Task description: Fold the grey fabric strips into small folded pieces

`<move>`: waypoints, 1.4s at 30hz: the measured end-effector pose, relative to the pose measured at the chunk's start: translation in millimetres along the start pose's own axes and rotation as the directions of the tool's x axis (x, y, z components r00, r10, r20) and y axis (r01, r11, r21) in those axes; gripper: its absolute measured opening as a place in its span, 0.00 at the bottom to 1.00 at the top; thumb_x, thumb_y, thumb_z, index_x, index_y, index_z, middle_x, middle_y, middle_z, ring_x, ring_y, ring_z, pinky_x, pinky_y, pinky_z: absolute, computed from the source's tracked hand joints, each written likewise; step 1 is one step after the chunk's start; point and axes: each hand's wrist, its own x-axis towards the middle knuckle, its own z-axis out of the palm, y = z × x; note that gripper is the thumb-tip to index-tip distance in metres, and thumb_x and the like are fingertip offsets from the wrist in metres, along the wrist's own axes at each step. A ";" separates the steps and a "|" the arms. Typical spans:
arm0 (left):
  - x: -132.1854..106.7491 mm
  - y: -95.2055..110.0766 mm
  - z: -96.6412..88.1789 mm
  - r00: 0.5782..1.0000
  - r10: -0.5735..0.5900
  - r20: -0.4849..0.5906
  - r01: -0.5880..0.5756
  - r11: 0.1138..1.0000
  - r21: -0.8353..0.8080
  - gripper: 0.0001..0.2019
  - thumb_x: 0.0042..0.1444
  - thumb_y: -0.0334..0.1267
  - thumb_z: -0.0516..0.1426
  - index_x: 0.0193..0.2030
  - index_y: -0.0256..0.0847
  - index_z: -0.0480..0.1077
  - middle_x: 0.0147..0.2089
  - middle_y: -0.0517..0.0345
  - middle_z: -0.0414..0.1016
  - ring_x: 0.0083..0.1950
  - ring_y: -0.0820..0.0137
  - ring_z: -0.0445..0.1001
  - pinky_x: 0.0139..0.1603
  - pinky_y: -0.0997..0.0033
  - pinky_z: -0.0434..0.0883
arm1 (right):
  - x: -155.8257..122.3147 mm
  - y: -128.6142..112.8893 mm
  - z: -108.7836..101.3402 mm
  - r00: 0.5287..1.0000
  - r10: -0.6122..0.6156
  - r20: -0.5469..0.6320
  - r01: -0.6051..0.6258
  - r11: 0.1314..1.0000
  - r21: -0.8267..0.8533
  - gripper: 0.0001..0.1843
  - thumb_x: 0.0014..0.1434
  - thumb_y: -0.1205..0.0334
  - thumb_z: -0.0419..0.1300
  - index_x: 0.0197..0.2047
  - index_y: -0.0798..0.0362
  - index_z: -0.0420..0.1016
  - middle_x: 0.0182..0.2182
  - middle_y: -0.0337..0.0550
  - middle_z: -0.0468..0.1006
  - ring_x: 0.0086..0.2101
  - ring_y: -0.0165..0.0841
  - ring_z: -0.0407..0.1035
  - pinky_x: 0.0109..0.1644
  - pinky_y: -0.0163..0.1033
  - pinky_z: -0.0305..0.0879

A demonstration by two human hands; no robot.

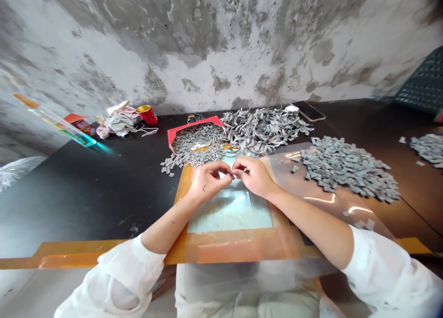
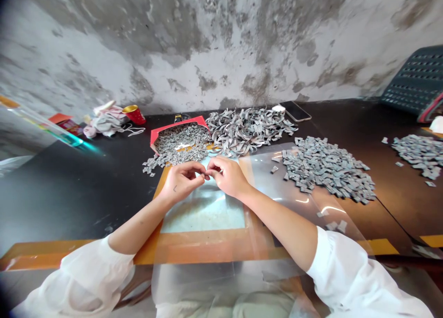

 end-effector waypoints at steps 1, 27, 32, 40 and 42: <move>0.5 -2.5 0.5 1.000 -0.005 0.020 0.005 1.000 -0.016 0.05 0.48 0.36 0.59 0.31 0.39 0.75 0.27 0.60 0.76 0.22 0.77 0.62 0.23 0.76 0.57 | 0.0 -0.4 -0.5 1.000 -0.012 0.013 0.013 1.000 -0.018 0.08 0.59 0.69 0.57 0.27 0.52 0.68 0.26 0.38 0.70 0.30 0.30 0.64 0.32 0.33 0.57; 46.9 -68.5 -42.0 0.939 0.341 0.047 -0.287 0.698 0.656 0.12 0.57 0.49 0.58 0.41 0.50 0.80 0.39 0.53 0.71 0.42 0.61 0.66 0.47 0.61 0.64 | 3.7 16.4 -20.4 0.981 0.132 0.144 -0.006 0.754 -0.657 0.05 0.55 0.58 0.67 0.31 0.49 0.77 0.33 0.37 0.79 0.36 0.34 0.68 0.37 0.37 0.52; 45.3 -67.1 -40.8 0.923 0.377 0.081 -0.340 0.698 0.630 0.11 0.61 0.44 0.55 0.40 0.45 0.78 0.40 0.54 0.76 0.43 0.62 0.69 0.47 0.62 0.65 | 2.8 6.5 -18.2 0.987 0.150 0.056 -0.089 0.803 -0.589 0.04 0.60 0.58 0.61 0.38 0.47 0.76 0.30 0.36 0.80 0.31 0.31 0.70 0.31 0.35 0.50; 42.5 -64.8 -38.0 0.940 0.331 0.084 -0.297 0.669 0.682 0.15 0.61 0.48 0.54 0.47 0.44 0.77 0.41 0.53 0.78 0.45 0.59 0.71 0.46 0.61 0.66 | -2.5 10.6 -9.0 0.995 0.060 0.079 -0.018 0.894 -0.447 0.09 0.62 0.58 0.59 0.40 0.43 0.81 0.37 0.38 0.81 0.36 0.32 0.73 0.35 0.36 0.58; 41.9 -64.5 -37.2 0.938 0.334 0.092 -0.302 0.658 0.690 0.15 0.62 0.47 0.52 0.46 0.45 0.77 0.41 0.52 0.78 0.44 0.60 0.72 0.45 0.62 0.67 | -2.9 12.7 -6.1 0.996 0.036 0.079 -0.002 0.919 -0.395 0.10 0.62 0.60 0.58 0.41 0.45 0.82 0.39 0.39 0.81 0.36 0.31 0.73 0.36 0.35 0.61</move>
